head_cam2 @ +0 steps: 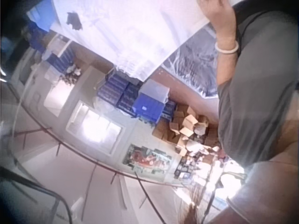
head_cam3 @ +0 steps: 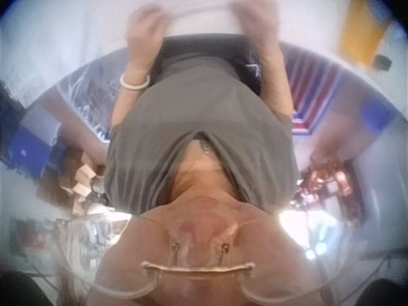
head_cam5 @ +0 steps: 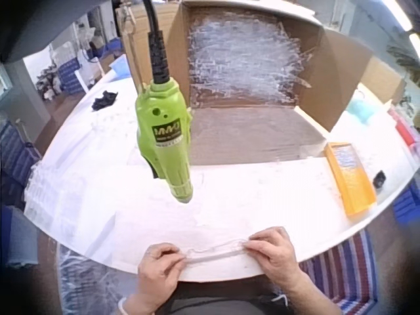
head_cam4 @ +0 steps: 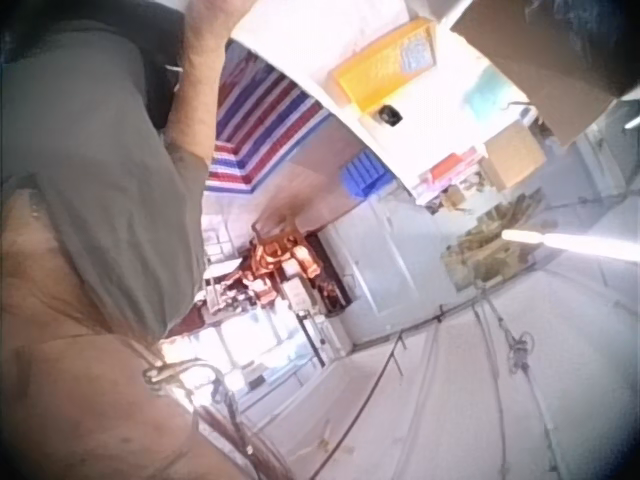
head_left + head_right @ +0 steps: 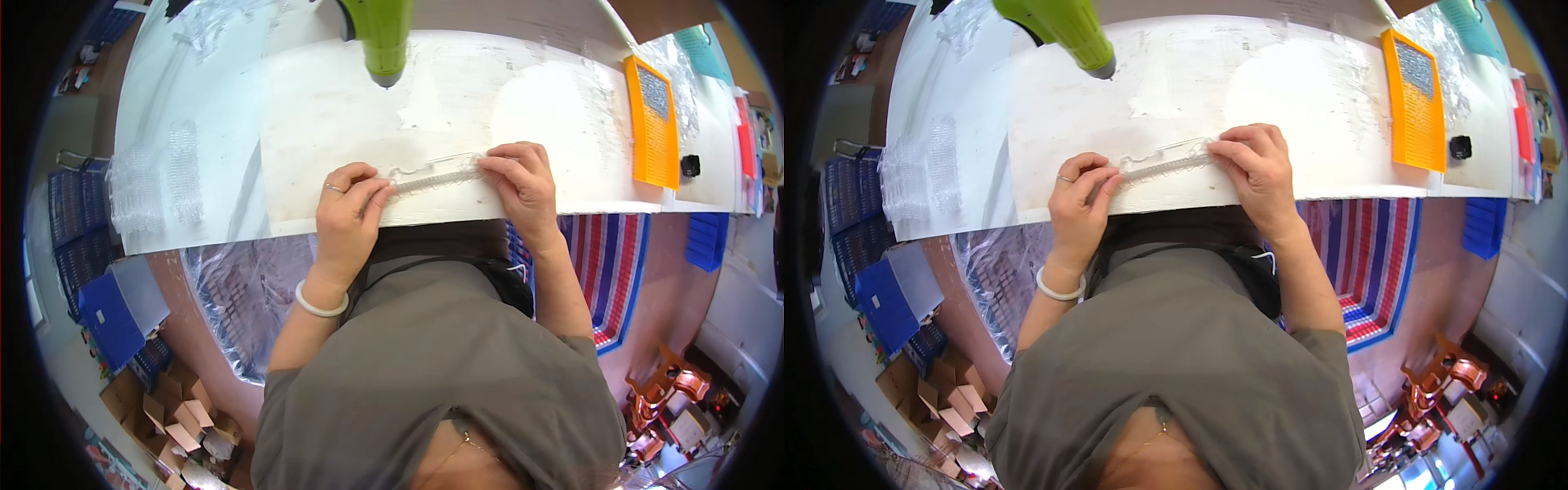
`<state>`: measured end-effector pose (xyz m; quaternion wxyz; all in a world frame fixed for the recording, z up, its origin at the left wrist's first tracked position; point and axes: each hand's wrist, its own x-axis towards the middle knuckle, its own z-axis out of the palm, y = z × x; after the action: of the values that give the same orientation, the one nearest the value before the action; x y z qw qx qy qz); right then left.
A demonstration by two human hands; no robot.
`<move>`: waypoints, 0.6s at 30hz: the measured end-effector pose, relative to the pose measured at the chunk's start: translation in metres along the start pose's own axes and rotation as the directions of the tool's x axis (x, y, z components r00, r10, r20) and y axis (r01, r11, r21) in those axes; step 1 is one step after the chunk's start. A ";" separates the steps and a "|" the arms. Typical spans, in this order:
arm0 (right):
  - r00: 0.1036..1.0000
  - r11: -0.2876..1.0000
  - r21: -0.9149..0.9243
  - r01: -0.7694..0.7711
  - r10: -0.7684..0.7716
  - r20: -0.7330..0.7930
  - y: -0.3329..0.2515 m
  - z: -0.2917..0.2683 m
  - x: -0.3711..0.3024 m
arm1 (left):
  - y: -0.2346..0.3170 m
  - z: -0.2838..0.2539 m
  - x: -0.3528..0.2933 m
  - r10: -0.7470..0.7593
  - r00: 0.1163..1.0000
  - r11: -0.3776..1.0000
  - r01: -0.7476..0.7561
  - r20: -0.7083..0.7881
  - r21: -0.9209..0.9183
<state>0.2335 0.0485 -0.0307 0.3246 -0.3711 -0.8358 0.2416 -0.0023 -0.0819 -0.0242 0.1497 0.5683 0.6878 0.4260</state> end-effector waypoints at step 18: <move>0.999 0.998 0.028 0.050 -0.049 -0.001 0.000 -0.011 -0.007 | -0.008 -0.005 0.004 -0.028 0.998 0.997 0.033 0.063 -0.072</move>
<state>0.2452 0.0447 -0.0265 0.3359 -0.3457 -0.8411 0.2453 -0.0117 -0.0804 -0.0260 0.1980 0.5647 0.6754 0.4309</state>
